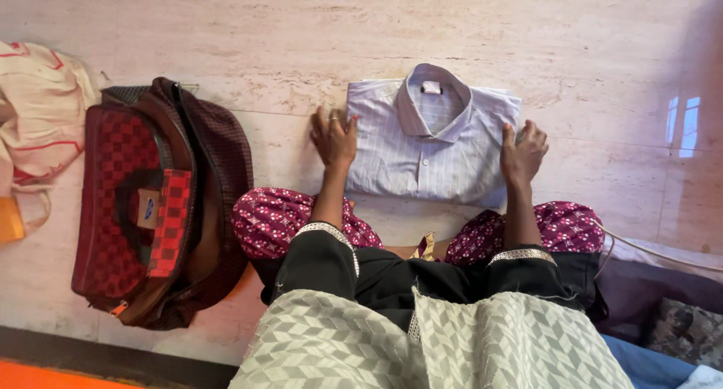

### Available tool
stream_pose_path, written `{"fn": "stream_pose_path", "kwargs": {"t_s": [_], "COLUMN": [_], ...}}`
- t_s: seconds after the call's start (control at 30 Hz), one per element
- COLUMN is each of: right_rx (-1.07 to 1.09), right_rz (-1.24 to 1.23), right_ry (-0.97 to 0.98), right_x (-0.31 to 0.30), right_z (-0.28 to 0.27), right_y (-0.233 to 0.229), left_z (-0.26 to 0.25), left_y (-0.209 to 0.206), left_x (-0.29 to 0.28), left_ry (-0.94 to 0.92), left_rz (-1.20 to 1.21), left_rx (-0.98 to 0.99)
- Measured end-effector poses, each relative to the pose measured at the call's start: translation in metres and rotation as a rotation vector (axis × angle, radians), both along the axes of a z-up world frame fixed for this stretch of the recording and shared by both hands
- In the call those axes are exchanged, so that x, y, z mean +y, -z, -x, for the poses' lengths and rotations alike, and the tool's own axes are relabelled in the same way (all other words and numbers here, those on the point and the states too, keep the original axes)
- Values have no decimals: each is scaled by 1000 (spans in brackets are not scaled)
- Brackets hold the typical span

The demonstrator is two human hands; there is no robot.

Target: The person folds a light-blue collared shirt on the floor, smoothing the fabric by hand and tucking in the sleeves and sides to form a rectangular shape.

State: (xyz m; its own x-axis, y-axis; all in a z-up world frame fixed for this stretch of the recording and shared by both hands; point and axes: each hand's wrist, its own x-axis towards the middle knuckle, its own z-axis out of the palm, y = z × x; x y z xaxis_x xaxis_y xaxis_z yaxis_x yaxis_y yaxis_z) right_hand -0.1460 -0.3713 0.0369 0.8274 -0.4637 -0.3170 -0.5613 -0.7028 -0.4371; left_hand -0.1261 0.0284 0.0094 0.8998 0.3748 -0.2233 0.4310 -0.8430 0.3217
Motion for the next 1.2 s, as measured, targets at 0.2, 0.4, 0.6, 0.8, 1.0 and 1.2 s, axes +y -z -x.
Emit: {"fn": "stream_pose_path", "kwargs": {"t_s": [0.2,0.4,0.6,0.8,1.0,1.2], "right_rx": [-230,221,80,281,479,459], "right_rz": [-353,-1374,-1622,-1662,-1660,-1498], "right_ry": [-116,138,74,-26,-400,-765], "right_x": [12,7,57,199,341,403], "right_z": [22,29,53,97,171,214], "right_y": [21,-28,-121,-161,-172,-212], "left_z": [34,26,68,195,303,306], "left_y": [43,32,-116,-228,-165,-70], "left_x": [-53,-25,75,219,277,308], "left_ry": [-2,-118,-63,-352,-491,-564], "left_rz": [305,935,1486,1427,1249,1141], "left_rx": [-243,-116,-102,-246,-176,-1]}}
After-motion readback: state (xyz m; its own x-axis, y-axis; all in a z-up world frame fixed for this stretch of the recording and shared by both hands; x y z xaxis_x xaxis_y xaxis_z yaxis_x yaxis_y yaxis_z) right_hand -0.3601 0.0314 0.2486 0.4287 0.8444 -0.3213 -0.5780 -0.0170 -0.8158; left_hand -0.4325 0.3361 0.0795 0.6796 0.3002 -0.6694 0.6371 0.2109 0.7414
